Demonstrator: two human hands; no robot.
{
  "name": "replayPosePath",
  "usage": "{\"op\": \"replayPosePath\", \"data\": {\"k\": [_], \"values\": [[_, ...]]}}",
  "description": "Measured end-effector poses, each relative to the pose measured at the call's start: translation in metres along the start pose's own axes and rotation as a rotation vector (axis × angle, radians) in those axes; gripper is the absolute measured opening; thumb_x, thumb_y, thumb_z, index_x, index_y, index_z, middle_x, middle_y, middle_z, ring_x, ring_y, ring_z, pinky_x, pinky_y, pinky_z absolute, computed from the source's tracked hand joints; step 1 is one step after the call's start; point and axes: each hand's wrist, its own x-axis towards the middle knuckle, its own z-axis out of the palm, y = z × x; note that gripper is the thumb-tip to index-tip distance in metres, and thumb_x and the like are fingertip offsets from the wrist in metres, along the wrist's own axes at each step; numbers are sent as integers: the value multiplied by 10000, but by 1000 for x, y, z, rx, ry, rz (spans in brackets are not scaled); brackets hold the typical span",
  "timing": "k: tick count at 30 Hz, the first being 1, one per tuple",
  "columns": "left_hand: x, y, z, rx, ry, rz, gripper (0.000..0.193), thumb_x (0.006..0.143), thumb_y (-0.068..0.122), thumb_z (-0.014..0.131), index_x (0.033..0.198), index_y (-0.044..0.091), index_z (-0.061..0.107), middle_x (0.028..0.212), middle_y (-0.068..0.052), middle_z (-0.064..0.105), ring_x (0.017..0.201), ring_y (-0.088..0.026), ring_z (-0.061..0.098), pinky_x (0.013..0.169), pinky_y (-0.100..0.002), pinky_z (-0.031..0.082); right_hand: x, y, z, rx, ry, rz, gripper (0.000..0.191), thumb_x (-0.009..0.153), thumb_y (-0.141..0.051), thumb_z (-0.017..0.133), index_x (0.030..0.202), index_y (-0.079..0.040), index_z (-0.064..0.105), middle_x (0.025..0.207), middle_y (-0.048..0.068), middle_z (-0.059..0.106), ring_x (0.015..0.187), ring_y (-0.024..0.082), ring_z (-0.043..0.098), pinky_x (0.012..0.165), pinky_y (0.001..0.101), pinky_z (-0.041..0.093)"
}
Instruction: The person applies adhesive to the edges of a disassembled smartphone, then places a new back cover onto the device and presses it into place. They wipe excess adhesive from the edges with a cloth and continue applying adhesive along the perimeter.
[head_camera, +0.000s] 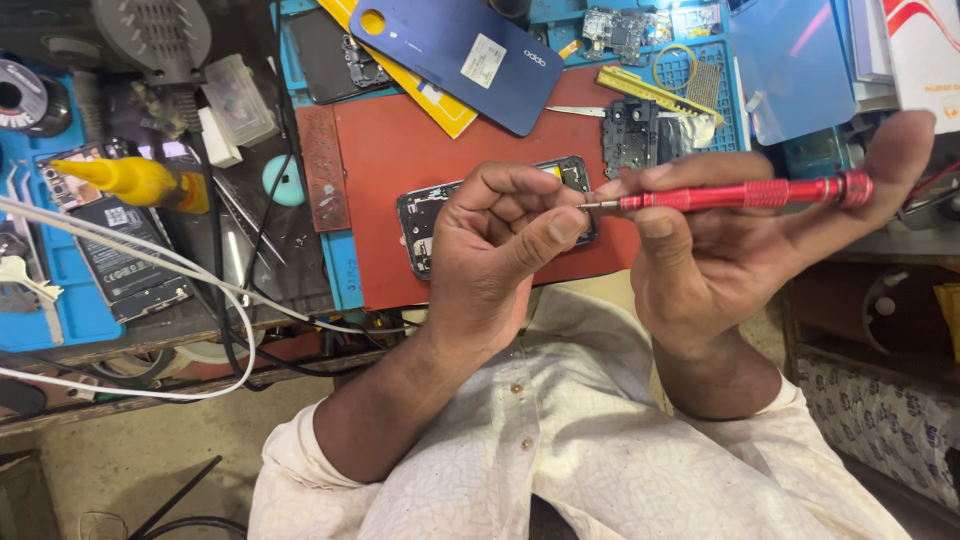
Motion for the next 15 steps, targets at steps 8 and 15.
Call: {"op": "replayPosePath", "data": {"k": [8,15], "values": [[8,2,-3,-337,99,-240,444,1140,375,514,1256,-39,626,1245,-185,688,1167,-254,680,1076,-386,525,10,8,0,38,31,60,1193,917,66,715,1560,-245,-240,1019,166,683,818,248,712,773,455,712],[8,18,2,-574,62,-155,913,1042,724,295,1614,15,340,1669,-195,356,1553,-292,352,1321,-420,275,-10,11,0,-16,-31,-28,1112,968,84,688,1603,-263,-156,1094,189,681,878,276,741,828,444,700]]}}
